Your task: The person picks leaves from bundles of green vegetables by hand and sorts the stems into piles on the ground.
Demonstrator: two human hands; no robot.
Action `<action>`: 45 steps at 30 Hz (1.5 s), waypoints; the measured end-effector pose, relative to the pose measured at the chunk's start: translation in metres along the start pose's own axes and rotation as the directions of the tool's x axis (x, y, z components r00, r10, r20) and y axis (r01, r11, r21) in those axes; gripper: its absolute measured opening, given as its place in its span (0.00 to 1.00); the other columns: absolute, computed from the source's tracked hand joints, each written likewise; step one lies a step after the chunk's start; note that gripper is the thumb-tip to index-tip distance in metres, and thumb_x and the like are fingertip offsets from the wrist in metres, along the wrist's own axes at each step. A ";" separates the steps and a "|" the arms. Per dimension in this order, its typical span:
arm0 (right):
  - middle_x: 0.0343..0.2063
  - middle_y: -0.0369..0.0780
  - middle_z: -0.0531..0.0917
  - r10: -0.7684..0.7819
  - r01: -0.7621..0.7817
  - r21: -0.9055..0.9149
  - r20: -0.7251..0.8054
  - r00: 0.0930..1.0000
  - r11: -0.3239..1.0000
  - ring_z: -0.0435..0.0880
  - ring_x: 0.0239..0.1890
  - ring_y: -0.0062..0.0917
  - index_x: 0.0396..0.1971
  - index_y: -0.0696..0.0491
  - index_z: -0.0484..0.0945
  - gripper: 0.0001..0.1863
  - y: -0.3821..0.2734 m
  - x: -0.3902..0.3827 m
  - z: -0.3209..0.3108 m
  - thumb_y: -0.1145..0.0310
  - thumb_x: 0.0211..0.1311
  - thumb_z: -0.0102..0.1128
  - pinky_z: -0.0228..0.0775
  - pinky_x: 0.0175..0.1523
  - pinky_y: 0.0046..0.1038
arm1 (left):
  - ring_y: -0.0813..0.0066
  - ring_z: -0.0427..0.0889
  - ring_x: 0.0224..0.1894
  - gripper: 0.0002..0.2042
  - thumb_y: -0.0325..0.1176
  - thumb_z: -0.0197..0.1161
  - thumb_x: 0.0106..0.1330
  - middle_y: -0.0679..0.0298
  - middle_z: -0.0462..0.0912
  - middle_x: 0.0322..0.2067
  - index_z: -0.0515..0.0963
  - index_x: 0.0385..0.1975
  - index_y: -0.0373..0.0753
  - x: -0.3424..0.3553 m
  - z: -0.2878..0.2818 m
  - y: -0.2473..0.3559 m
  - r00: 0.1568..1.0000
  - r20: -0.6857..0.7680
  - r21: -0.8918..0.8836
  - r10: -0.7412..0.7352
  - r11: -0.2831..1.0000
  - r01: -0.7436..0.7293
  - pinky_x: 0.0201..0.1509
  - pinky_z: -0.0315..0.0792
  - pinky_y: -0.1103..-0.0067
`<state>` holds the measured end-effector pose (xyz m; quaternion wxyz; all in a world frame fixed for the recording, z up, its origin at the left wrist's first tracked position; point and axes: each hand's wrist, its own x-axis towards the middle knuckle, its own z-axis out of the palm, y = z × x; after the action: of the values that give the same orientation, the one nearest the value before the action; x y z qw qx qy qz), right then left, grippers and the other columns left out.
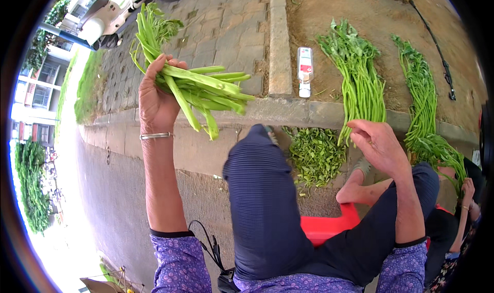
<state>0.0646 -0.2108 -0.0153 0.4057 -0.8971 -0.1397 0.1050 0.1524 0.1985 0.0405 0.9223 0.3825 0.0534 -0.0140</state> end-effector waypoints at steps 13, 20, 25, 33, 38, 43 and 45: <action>0.42 0.46 0.81 -0.041 0.141 0.566 -0.185 0.982 0.813 0.80 0.46 0.26 0.53 0.62 0.71 0.23 -0.046 -0.024 0.014 0.67 0.60 0.59 0.71 0.52 0.27 | 0.73 0.82 0.31 0.08 0.30 0.62 0.61 0.60 0.82 0.28 0.75 0.36 0.35 -0.086 0.102 -0.160 0.962 0.034 0.330 -0.271 0.911 0.246 0.39 0.76 0.77; 0.42 0.44 0.80 0.063 0.072 0.550 -0.223 0.973 0.832 0.78 0.47 0.26 0.55 0.61 0.67 0.29 -0.049 -0.017 0.043 0.72 0.52 0.65 0.70 0.53 0.28 | 0.83 0.78 0.30 0.08 0.25 0.65 0.59 0.70 0.80 0.30 0.76 0.38 0.38 -0.105 0.134 -0.214 0.990 -0.032 0.342 -0.139 0.929 0.142 0.34 0.74 0.83; 0.31 0.37 0.81 0.151 0.035 0.642 -0.232 0.961 0.766 0.78 0.34 0.17 0.40 0.60 0.75 0.15 -0.054 -0.003 0.037 0.75 0.52 0.63 0.72 0.39 0.21 | 0.80 0.75 0.33 0.18 0.40 0.64 0.63 0.63 0.77 0.34 0.72 0.41 0.31 -0.092 0.142 -0.204 0.984 0.178 0.635 -0.012 0.765 -0.106 0.37 0.73 0.81; 0.24 0.38 0.78 0.274 -0.060 0.737 -0.174 0.946 0.674 0.79 0.24 0.21 0.43 0.65 0.73 0.24 -0.054 -0.007 -0.002 0.65 0.46 0.58 0.71 0.30 0.22 | 0.73 0.82 0.38 0.14 0.39 0.60 0.65 0.60 0.83 0.35 0.79 0.42 0.35 -0.032 0.014 -0.109 0.997 -0.049 0.621 0.052 0.784 -0.010 0.45 0.75 0.78; 0.25 0.40 0.78 0.316 -0.055 0.798 -0.174 0.933 0.601 0.79 0.25 0.23 0.46 0.64 0.72 0.25 -0.055 -0.007 -0.011 0.66 0.48 0.56 0.70 0.32 0.23 | 0.73 0.82 0.31 0.09 0.35 0.58 0.65 0.64 0.82 0.28 0.79 0.38 0.37 -0.051 -0.074 -0.134 0.909 -0.411 0.629 -0.065 0.702 0.335 0.38 0.76 0.78; 0.24 0.41 0.78 0.269 -0.074 0.817 -0.102 0.958 0.572 0.78 0.26 0.23 0.47 0.64 0.71 0.26 -0.053 -0.007 -0.013 0.66 0.48 0.57 0.70 0.33 0.24 | 0.73 0.83 0.28 0.07 0.29 0.57 0.66 0.61 0.83 0.27 0.80 0.37 0.35 -0.061 -0.015 -0.127 0.991 -0.123 0.579 0.046 0.815 0.034 0.36 0.78 0.79; 0.24 0.41 0.78 0.262 -0.076 0.834 -0.084 0.962 0.547 0.79 0.25 0.23 0.47 0.64 0.71 0.26 -0.050 -0.010 -0.016 0.66 0.47 0.57 0.70 0.33 0.24 | 0.73 0.83 0.31 0.08 0.29 0.57 0.66 0.60 0.83 0.29 0.79 0.39 0.35 -0.064 0.032 -0.107 0.994 -0.022 0.548 0.104 0.833 -0.076 0.38 0.78 0.79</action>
<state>0.0516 -0.1935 0.0333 0.7765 -0.6187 0.0540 0.1069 0.0841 0.0999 -0.0053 0.7729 0.6318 0.0525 0.0243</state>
